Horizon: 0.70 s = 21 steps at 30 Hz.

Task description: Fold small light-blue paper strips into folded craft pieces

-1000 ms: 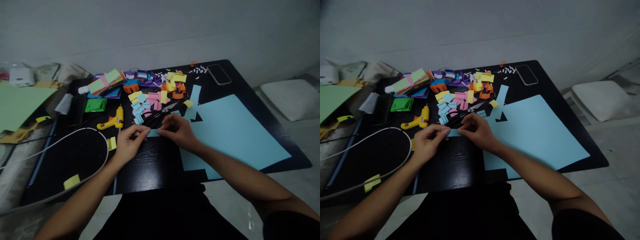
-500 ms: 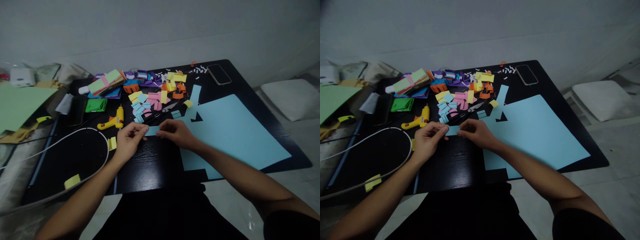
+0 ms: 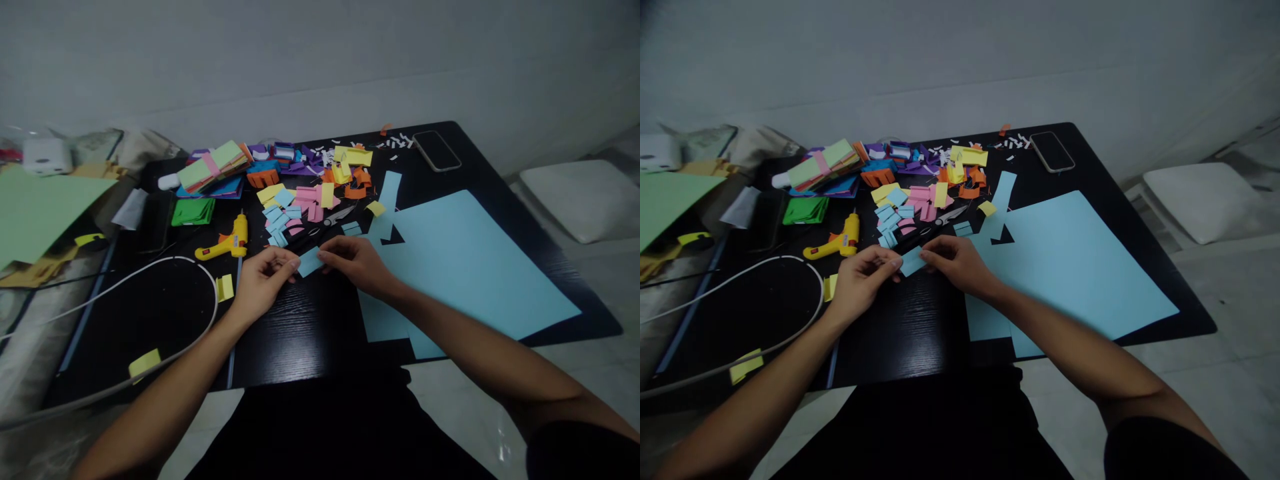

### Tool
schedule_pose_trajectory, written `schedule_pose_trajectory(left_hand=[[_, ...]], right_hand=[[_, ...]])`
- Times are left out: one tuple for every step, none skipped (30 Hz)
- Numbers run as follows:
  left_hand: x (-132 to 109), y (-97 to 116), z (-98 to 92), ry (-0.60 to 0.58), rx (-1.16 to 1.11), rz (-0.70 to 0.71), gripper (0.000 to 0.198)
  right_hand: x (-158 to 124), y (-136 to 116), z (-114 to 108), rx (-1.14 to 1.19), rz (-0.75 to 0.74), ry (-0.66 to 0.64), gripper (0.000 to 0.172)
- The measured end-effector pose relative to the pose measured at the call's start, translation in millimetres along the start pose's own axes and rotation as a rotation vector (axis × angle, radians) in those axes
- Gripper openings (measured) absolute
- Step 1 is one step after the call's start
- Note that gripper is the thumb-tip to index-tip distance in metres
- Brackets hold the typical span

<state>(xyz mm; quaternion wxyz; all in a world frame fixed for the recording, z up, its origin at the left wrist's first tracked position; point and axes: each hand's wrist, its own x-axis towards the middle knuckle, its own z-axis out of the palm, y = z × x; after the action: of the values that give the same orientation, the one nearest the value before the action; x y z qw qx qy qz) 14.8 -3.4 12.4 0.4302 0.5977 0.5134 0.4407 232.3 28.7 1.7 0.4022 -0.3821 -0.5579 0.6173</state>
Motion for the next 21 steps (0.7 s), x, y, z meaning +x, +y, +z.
schedule_pose_trajectory(left_hand=[[0.0,-0.1,0.0,0.000,0.002,0.001,0.016],[0.1,-0.3,0.2,-0.001,0.002,0.001,0.016],[0.2,-0.4,0.3,-0.003,0.000,0.003,0.016],[0.3,-0.6,0.5,-0.003,-0.004,0.003,0.015],[0.4,-0.7,0.7,-0.003,-0.010,0.003,0.015],[0.4,-0.9,0.9,-0.003,-0.014,0.004,0.015],[0.5,-1.0,0.9,0.000,-0.016,0.006,0.015],[0.5,-1.0,0.9,0.003,-0.016,0.009,0.015],[0.5,-0.9,0.8,0.006,-0.014,0.011,0.015],[0.5,-0.6,0.5,0.010,-0.011,0.014,0.015],[0.5,-0.2,0.1,0.013,-0.008,0.017,0.015],[0.5,0.4,-0.2,0.014,-0.006,0.019,0.015],[0.4,1.0,-0.6,0.013,-0.006,0.019,0.015],[0.3,1.7,-0.9,0.009,-0.006,0.018,0.014],[0.0,2.2,-1.1,0.003,-0.005,0.017,0.014],[-0.4,2.5,-1.0,-0.006,0.001,0.018,0.013],[-0.9,2.5,-0.7,-0.018,0.010,0.022,0.012],[-1.5,2.2,-0.2,-0.033,0.021,0.033,0.011],[-2.1,1.5,0.6,-0.049,0.035,0.048,0.011],[-2.8,0.6,1.4,-0.064,0.051,0.065,0.011],[-3.4,-0.4,2.3,-0.078,0.068,0.082,0.012]], right_hand=[[0.2,0.4,-0.3,-0.017,-0.006,0.001,0.026],[0.3,0.8,-0.5,-0.037,-0.016,0.008,0.027],[0.3,1.2,-0.7,-0.057,-0.027,0.020,0.028],[0.2,1.5,-0.7,-0.073,-0.036,0.033,0.028],[0.1,1.9,-0.6,-0.083,-0.042,0.045,0.028],[-0.1,2.1,-0.4,-0.087,-0.044,0.051,0.028],[-0.2,2.3,-0.3,-0.087,-0.042,0.053,0.028],[-0.3,2.4,-0.2,-0.083,-0.035,0.047,0.028],[-0.3,2.5,-0.2,-0.076,-0.025,0.035,0.029],[-0.2,2.5,-0.3,-0.065,-0.012,0.017,0.029],[-0.1,2.5,-0.5,-0.053,0.000,-0.003,0.030],[0.1,2.5,-0.7,-0.043,0.011,-0.020,0.031],[0.3,2.5,-1.0,-0.036,0.020,-0.034,0.032],[0.4,2.5,-1.1,-0.035,0.023,-0.043,0.033],[0.3,2.4,-1.1,-0.042,0.021,-0.044,0.033],[-0.1,2.2,-0.8,-0.056,0.019,-0.044,0.034],[-0.7,1.9,-0.3,-0.077,0.016,-0.043,0.034],[-1.6,1.5,0.5,-0.101,0.013,-0.048,0.033],[-2.7,0.9,1.5,-0.127,0.013,-0.061,0.032],[-4.0,0.3,2.8,-0.155,0.013,-0.083,0.030],[-5.4,-0.5,4.1,-0.183,0.014,-0.111,0.027]])
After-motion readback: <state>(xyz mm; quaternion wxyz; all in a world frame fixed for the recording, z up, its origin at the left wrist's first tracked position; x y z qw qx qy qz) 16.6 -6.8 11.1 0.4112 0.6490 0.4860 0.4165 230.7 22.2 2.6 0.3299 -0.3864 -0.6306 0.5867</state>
